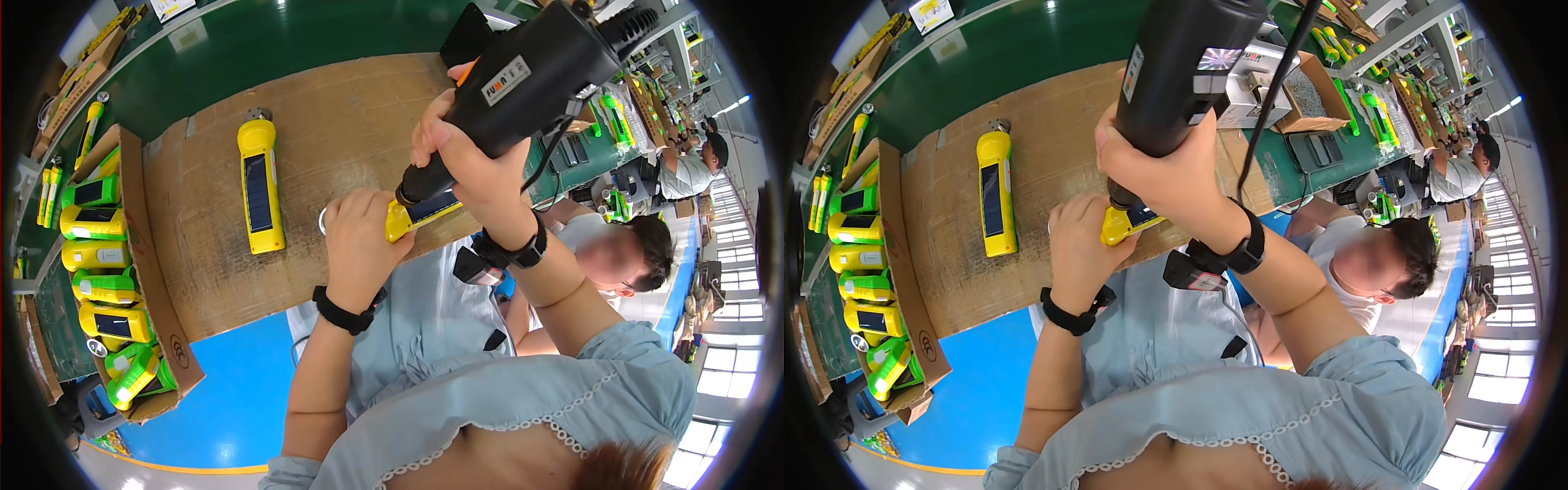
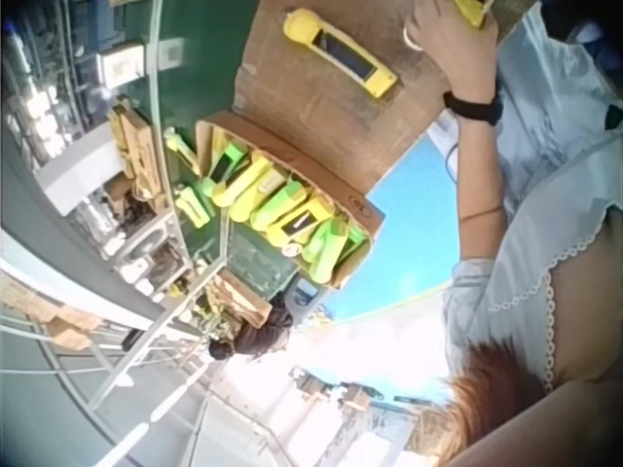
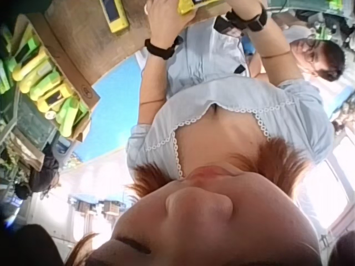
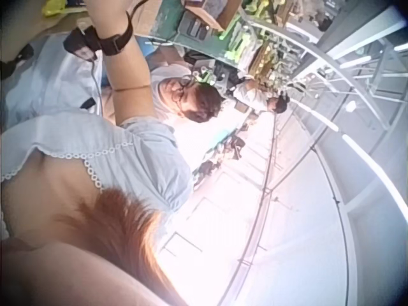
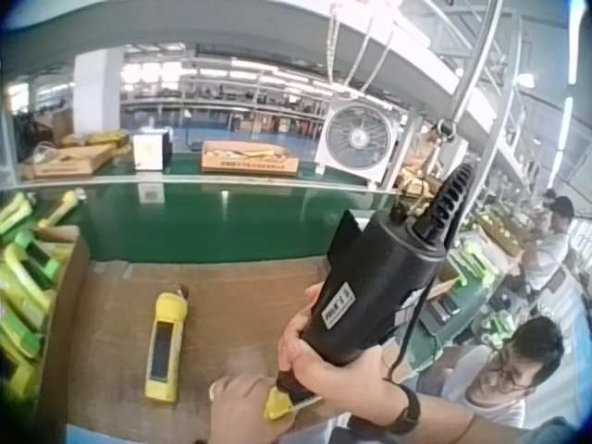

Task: The worker uses a power screwdriver to assemble components of yellow and green hand-held flashlights.

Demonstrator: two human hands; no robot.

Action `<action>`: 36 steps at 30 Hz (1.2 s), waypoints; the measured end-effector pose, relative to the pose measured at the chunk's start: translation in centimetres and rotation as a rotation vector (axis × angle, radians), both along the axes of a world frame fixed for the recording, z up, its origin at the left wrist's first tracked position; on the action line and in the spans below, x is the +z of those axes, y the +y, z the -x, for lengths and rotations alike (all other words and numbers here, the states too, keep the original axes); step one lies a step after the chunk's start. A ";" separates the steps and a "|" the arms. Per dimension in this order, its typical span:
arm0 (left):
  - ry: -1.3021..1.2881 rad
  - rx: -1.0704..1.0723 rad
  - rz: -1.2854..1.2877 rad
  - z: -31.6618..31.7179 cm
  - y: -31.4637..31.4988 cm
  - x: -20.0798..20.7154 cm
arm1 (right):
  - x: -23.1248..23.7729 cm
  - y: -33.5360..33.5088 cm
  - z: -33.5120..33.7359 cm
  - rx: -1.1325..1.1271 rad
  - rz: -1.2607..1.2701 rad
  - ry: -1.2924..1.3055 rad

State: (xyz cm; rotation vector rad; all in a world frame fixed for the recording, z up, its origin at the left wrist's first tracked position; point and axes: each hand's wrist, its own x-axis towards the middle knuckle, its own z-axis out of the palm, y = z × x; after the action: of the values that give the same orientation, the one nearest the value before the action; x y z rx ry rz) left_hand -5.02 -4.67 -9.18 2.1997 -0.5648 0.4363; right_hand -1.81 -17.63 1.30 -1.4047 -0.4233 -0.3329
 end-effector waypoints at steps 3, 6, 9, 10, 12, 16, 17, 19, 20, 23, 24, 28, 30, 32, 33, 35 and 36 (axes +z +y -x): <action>-0.003 0.007 0.006 0.0 0.1 -0.1 | -0.1 0.0 -0.3 0.059 0.051 -0.007; 0.004 0.016 0.001 -0.1 0.0 -0.1 | -0.7 -0.1 -0.7 0.070 0.100 -0.042; -0.006 0.023 0.003 -0.2 0.0 0.1 | 0.0 0.2 -0.6 0.055 0.076 0.052; 0.000 0.019 -0.008 -0.2 0.0 0.1 | 0.0 0.1 -0.7 0.051 0.076 0.052; 0.003 0.011 -0.019 -0.4 -0.2 0.2 | 0.0 -0.2 -0.9 0.092 0.078 0.049; 0.001 0.013 -0.039 -0.4 -0.4 0.2 | -0.5 -0.7 -0.7 0.124 -0.069 0.038; 0.009 0.012 -0.043 -0.5 -0.5 0.1 | -0.6 -1.4 -0.4 0.109 -0.060 0.027; 0.016 0.009 -0.045 -0.1 0.0 0.0 | -0.7 -2.6 0.0 0.096 -0.218 -0.096; 0.020 0.023 -0.054 0.1 0.0 0.2 | 0.1 -4.1 0.0 0.036 -0.259 -0.182; 0.022 0.006 -0.055 0.3 -0.5 0.9 | 4.1 -10.0 -0.4 -0.387 -0.189 -0.342; 0.020 0.016 -0.059 0.4 -0.6 1.0 | 4.6 -12.0 -1.1 -0.553 -0.089 -0.400; -0.016 0.030 -0.071 0.3 -0.5 0.5 | 4.9 -17.1 -4.6 -0.720 0.009 -0.454; -0.023 0.035 -0.084 0.3 -0.6 0.6 | 4.6 -18.0 -5.9 -0.699 -0.022 -0.466; 0.019 0.042 -0.101 0.3 -0.6 0.8 | 4.1 -18.2 -7.1 -0.686 -0.002 -0.446; 0.017 0.042 -0.106 0.3 -0.6 0.9 | 3.8 -18.1 -7.5 -0.678 0.010 -0.442; 0.037 0.046 -0.124 0.4 -0.8 1.1 | 3.3 -18.3 -8.2 -0.739 0.123 -0.365; 0.036 0.044 -0.127 0.3 -0.8 1.2 | 3.3 -18.9 -8.7 -0.718 0.155 -0.347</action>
State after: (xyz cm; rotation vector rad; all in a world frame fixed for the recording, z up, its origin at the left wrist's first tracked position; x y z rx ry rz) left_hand -5.34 -5.48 -7.94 2.3410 -0.5380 0.3920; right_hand 6.91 -36.55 4.56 -1.6241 -0.2104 -1.1595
